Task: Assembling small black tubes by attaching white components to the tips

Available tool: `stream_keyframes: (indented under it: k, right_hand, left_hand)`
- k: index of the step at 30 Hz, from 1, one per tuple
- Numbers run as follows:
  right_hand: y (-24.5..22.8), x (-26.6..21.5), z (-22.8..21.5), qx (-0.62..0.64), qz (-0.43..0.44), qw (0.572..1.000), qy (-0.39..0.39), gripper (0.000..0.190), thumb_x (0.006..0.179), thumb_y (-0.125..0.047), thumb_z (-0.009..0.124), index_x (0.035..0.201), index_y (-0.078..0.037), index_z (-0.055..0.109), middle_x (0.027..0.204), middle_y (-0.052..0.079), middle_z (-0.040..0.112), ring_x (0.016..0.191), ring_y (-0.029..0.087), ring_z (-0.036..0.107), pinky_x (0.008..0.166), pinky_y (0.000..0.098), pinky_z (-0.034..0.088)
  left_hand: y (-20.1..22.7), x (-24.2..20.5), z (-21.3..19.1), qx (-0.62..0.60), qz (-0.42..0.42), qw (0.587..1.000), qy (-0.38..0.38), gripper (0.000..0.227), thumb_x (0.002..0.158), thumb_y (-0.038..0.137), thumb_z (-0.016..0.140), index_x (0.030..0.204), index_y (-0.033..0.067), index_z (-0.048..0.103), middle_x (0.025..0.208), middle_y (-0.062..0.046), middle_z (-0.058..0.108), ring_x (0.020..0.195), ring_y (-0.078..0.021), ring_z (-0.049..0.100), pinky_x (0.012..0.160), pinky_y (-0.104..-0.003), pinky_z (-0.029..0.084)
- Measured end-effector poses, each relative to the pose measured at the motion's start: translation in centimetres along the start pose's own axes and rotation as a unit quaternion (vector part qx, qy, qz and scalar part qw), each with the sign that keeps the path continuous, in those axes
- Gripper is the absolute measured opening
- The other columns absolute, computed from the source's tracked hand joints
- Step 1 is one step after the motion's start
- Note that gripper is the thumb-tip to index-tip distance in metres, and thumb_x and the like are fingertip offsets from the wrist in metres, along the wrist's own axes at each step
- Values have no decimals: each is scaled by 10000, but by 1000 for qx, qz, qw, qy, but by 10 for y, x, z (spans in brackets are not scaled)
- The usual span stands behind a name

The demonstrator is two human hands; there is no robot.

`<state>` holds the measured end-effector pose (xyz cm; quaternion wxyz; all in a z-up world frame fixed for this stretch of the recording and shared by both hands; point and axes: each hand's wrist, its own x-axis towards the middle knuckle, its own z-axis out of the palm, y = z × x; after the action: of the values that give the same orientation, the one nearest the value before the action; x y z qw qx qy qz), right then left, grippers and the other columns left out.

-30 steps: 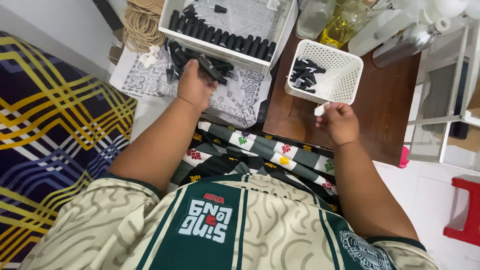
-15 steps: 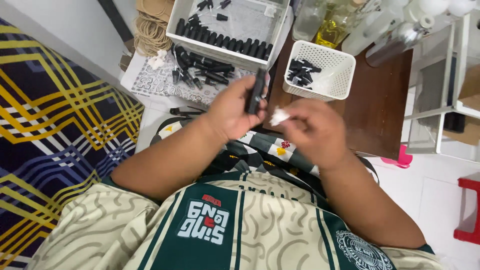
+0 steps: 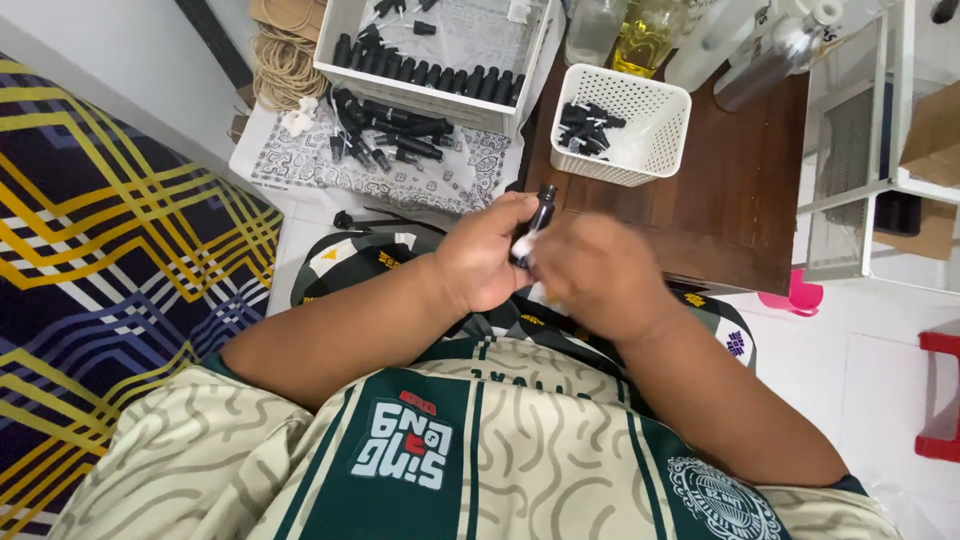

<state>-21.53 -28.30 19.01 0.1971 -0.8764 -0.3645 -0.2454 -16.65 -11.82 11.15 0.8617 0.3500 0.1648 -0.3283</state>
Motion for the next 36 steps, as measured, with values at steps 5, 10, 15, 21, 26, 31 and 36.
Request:
stream_keyframes:
  k: [5,10,15,21,26,31,36]
  right_hand:
    - [20,-14,21,-15,34,994,98,119,964,-243,738,1010,-140,776,912,68,648,807,300,678,688,417,578]
    - [29,-14,19,53,-77,995,47,107,919,-218,701,982,-153,757,920,55,679,821,302,695,680,420,580]
    - [22,-4,7,2,-20,997,73,93,902,-182,769,945,-100,756,857,96,619,750,327,657,634,471,552]
    - [30,-12,36,23,-15,987,155,121,943,-198,766,986,-85,771,938,88,667,793,297,654,710,427,560]
    - [12,0,21,68,-43,992,100,76,933,-154,741,944,-80,755,863,86,657,745,325,668,649,447,557]
    - [27,-13,45,-62,-84,986,129,82,919,-143,772,938,-68,744,836,92,634,743,307,646,684,431,555]
    - [-2,12,15,74,-41,994,70,96,959,-51,665,1028,7,699,880,129,630,806,340,659,707,407,576]
  left_hand:
    - [9,-30,30,-19,28,999,-24,109,998,190,581,1070,125,531,746,-96,544,664,-233,642,528,-297,541]
    - [9,-24,25,-19,22,999,-19,83,996,192,542,1048,127,537,746,-57,531,634,-178,617,501,-275,520]
    - [12,-32,39,-5,28,1000,-6,135,1008,277,536,962,151,559,724,-53,510,608,-205,589,495,-289,521]
    - [-3,-16,16,15,28,999,27,218,1012,351,583,932,150,561,721,-83,506,624,-242,586,483,-318,485]
    - [14,-28,26,57,39,997,20,208,1042,298,501,1046,112,595,718,-61,464,557,-217,575,403,-291,458]
    - [17,-40,26,80,65,994,23,270,1047,387,512,1147,140,556,694,-95,492,490,-213,527,366,-262,384]
    - [21,-40,19,93,83,992,28,289,1079,443,457,1047,166,530,658,-89,515,450,-207,563,329,-222,391]
